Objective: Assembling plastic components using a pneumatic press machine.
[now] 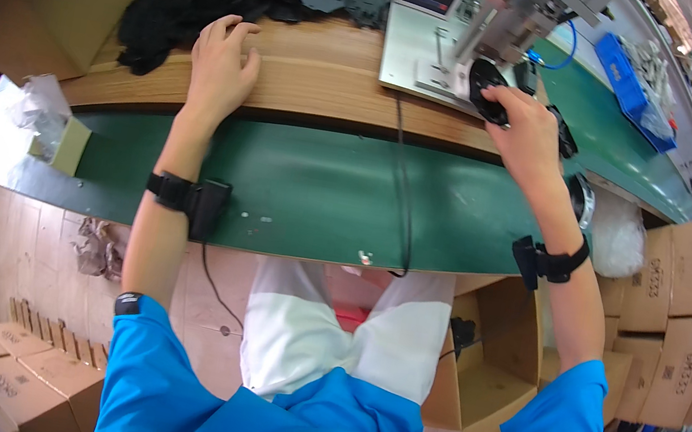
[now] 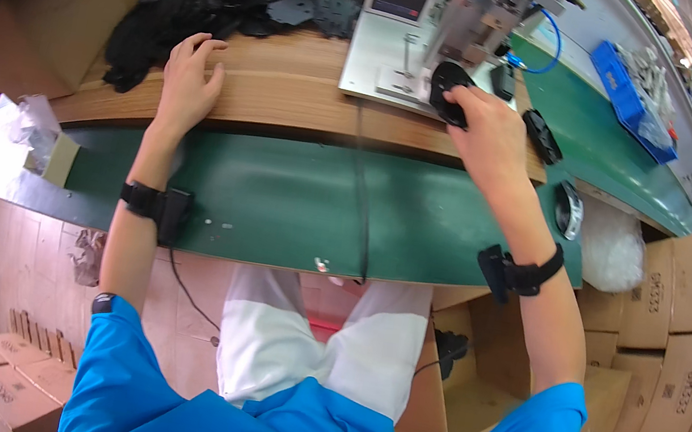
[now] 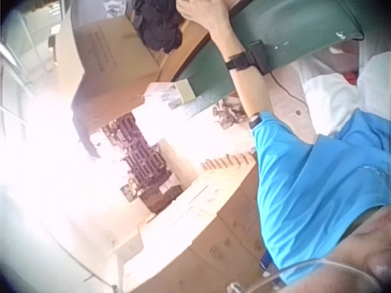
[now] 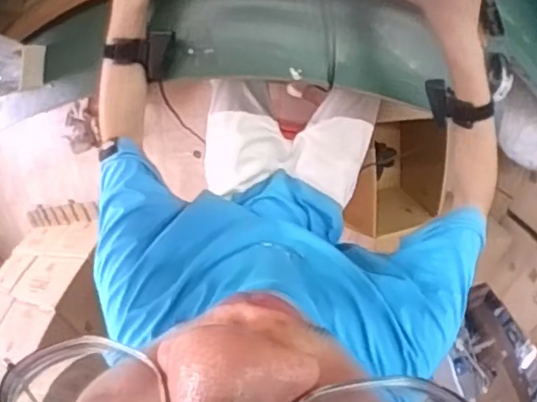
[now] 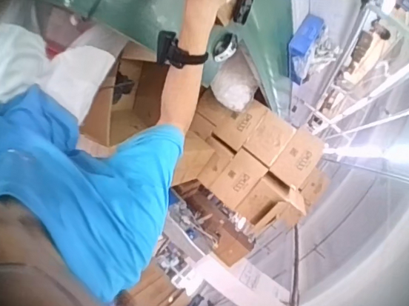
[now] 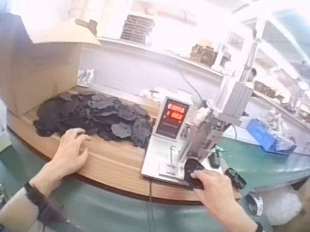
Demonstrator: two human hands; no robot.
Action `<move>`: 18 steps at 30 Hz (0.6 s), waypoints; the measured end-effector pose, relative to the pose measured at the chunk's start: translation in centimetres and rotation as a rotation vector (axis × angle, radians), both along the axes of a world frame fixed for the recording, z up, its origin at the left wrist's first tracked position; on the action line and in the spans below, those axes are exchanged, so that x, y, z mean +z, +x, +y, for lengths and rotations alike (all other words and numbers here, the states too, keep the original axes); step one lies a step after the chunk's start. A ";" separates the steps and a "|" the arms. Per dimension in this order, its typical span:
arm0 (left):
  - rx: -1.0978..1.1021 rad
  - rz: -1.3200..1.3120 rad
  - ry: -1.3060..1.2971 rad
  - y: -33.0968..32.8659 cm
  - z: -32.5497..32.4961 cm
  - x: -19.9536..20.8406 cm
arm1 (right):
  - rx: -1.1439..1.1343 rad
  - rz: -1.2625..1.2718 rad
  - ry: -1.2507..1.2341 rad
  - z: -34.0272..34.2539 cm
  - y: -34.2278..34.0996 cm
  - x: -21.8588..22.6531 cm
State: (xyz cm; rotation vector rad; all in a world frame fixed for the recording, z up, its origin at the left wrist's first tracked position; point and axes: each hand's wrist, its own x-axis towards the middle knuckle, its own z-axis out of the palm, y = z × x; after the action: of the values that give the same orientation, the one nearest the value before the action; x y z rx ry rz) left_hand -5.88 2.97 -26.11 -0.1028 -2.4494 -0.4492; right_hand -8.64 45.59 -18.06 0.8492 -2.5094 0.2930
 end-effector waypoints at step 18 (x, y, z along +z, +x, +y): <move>0.203 -0.030 0.054 0.4 -1.1 1.3 | -0.006 0.004 -0.049 0.3 0.3 -0.8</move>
State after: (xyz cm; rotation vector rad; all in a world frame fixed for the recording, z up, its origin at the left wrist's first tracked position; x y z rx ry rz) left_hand -5.48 1.88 -24.85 0.1752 -2.4436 -0.4289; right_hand -8.32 45.89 -18.82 0.8216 -2.4901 0.3495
